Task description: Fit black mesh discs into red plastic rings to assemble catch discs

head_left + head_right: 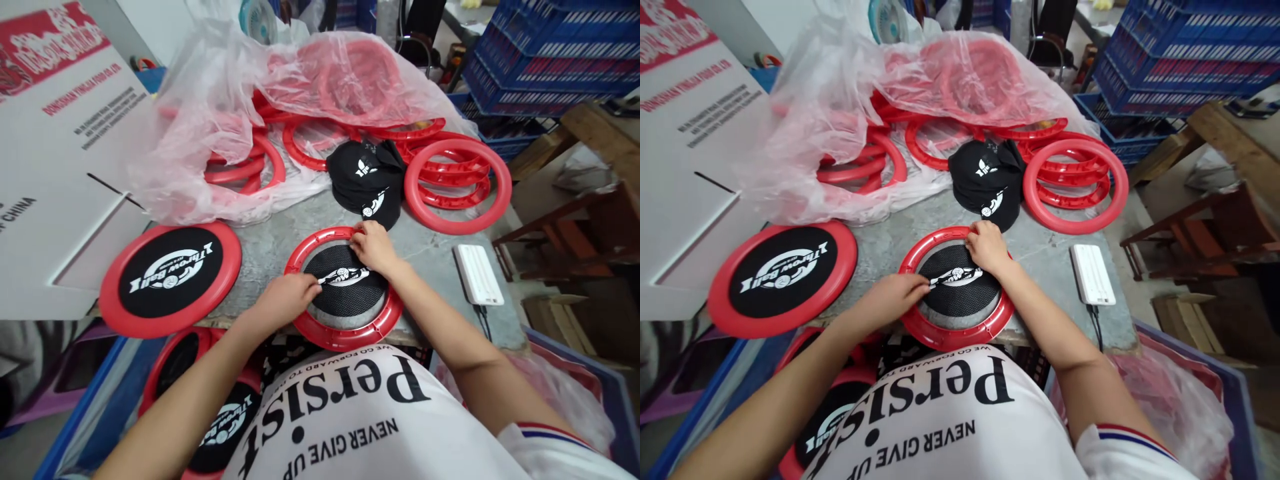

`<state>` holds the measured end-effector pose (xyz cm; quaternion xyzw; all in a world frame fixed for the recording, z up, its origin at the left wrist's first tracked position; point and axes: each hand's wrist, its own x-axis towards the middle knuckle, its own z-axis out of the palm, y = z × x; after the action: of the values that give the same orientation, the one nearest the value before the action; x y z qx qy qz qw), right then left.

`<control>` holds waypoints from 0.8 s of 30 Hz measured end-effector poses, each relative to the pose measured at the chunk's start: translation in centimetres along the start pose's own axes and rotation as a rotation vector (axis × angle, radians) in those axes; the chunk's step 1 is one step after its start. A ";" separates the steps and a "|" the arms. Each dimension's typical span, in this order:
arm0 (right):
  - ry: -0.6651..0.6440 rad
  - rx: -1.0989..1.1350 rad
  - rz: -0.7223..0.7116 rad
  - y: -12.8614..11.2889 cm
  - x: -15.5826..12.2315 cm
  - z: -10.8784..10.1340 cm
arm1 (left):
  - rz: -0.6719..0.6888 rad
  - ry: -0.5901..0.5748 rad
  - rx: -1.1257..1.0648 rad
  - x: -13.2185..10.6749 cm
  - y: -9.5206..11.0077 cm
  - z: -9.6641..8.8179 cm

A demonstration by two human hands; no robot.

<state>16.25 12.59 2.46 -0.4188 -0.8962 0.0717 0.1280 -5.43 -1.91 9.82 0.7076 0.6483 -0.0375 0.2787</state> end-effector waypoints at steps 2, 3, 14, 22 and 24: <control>0.010 -0.083 -0.038 -0.7 0.3 0.5 | 0.005 0.147 -0.046 2.4 -0.5 0.2; 0.008 -0.108 -0.047 -1.0 0.4 0.8 | 0.013 0.208 -0.062 3.7 -0.6 0.5; 0.219 0.203 -0.128 -0.5 -0.8 0.2 | 0.086 0.522 -0.145 10.0 0.4 2.2; 0.304 0.316 -0.128 -0.5 -0.9 -0.2 | 0.034 0.435 -0.451 11.3 0.3 1.2; 0.306 0.377 -0.076 -0.3 -0.5 0.0 | 0.011 0.436 -0.531 11.6 0.0 1.3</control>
<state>16.32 12.05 2.40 -0.3594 -0.8523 0.1687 0.3407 -3.17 7.89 3.91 0.6053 0.6758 0.2862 0.3082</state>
